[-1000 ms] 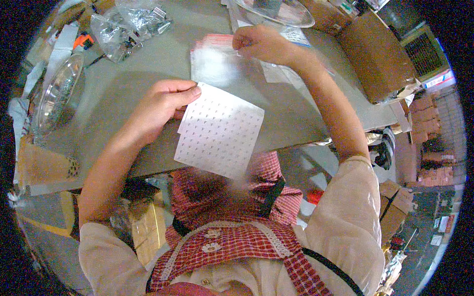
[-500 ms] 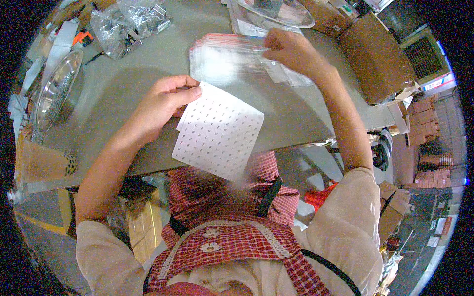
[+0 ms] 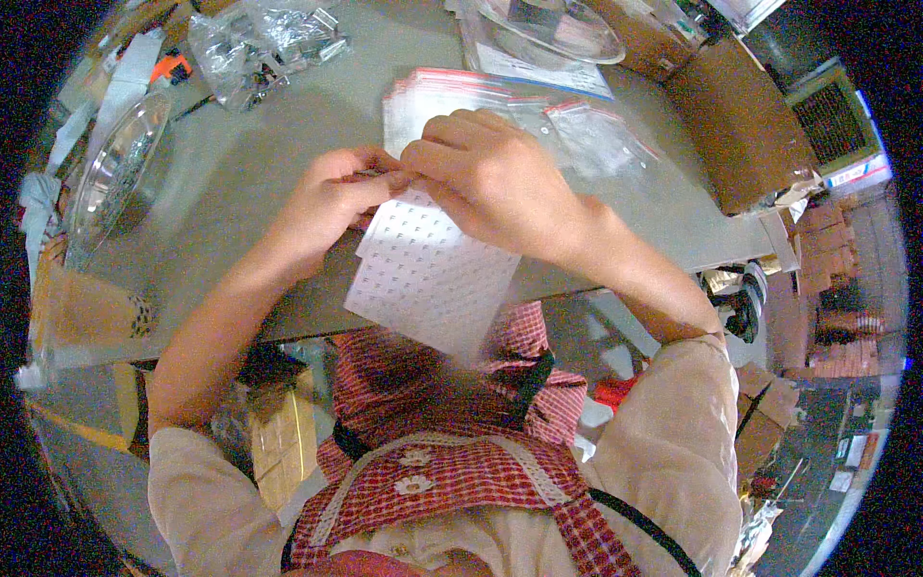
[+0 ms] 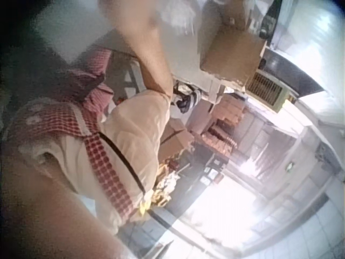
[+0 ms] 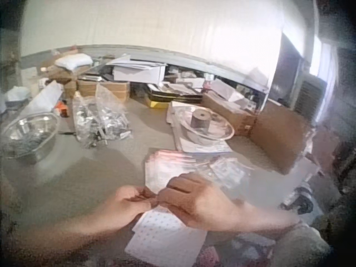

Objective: The person places small circular white items into small clear plastic bags one by one at a factory workbench.

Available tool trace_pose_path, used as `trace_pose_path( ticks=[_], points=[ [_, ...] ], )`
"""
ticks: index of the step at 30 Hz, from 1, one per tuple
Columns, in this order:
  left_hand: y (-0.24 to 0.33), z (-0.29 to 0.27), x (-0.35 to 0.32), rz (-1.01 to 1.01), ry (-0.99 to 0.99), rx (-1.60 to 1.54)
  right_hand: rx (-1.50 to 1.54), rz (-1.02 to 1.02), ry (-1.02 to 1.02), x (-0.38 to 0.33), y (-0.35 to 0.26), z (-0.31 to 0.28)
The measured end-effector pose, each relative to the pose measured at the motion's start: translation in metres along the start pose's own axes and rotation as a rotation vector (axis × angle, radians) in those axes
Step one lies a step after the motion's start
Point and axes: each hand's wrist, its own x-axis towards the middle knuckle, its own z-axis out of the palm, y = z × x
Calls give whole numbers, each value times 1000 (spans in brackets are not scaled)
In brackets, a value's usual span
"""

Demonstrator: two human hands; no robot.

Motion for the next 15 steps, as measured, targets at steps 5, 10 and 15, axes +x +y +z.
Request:
trace_pose_path(
  ticks=[5, 10, 15],
  points=[
    [6, -2, -2, -35, -37, -33, 93, 442, -118, -3, 83, -23],
    [6, -2, 0, -30, -38, -18, 57, 578, -356, -14, 130, -10],
    [3, 0, -2, -25, -11, -41, -192, 671, -271, -33, 132, -10]
  ],
)
